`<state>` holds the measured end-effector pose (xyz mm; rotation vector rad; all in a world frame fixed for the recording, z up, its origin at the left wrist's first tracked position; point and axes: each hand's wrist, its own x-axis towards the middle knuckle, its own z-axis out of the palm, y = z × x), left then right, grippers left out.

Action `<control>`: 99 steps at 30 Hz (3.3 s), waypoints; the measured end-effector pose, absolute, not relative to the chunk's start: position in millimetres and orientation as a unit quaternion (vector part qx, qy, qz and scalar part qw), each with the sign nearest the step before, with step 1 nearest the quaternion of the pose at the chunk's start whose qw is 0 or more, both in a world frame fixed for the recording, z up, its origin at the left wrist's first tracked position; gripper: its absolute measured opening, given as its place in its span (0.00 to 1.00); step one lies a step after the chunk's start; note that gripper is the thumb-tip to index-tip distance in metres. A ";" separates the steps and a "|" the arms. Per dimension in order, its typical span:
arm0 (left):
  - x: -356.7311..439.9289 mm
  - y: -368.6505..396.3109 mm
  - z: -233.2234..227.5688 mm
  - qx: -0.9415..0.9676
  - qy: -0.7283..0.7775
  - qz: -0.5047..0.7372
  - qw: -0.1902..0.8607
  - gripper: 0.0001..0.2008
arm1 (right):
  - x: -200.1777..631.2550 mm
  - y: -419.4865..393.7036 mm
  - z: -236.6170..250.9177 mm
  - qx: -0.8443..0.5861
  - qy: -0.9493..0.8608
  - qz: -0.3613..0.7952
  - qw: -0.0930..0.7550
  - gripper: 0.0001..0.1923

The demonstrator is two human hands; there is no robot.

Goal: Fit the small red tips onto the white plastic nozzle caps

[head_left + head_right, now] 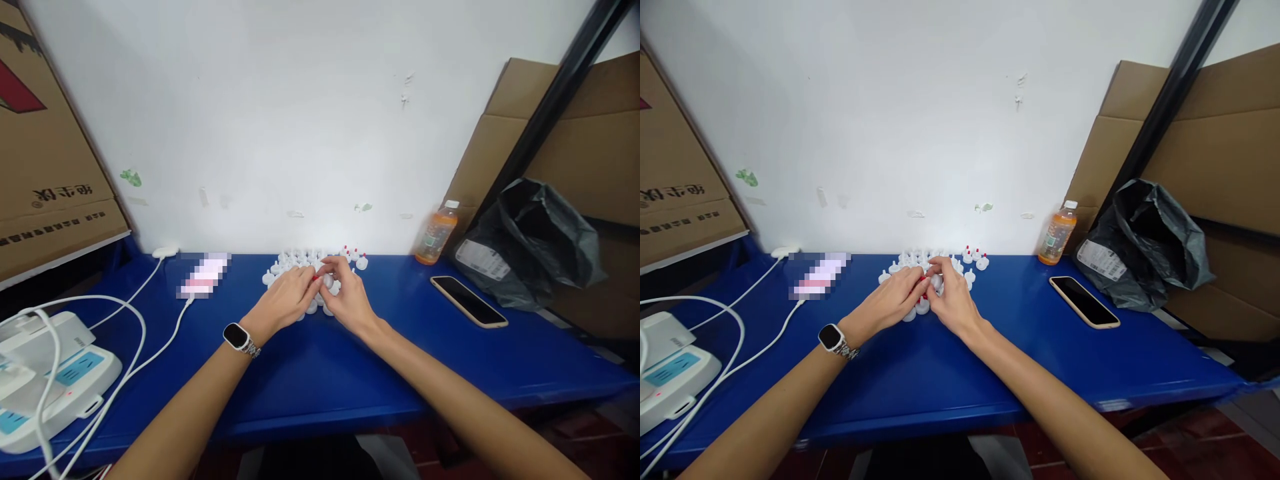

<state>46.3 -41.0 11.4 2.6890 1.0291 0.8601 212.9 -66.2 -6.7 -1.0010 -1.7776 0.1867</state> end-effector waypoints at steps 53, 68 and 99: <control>7.3 -19.0 2.9 0.852 0.414 0.303 0.105 0.10 | 215.0 42.7 11.2 -0.527 -0.739 0.055 0.416 0.07; 113.0 -2.4 6.2 0.892 0.345 0.266 0.120 0.11 | 319.2 23.7 -24.2 -0.764 -0.547 0.045 0.338 0.19; 22.2 -32.5 15.3 0.875 0.343 0.341 0.030 0.16 | 203.5 -37.5 4.0 -0.353 -0.626 0.469 0.513 0.20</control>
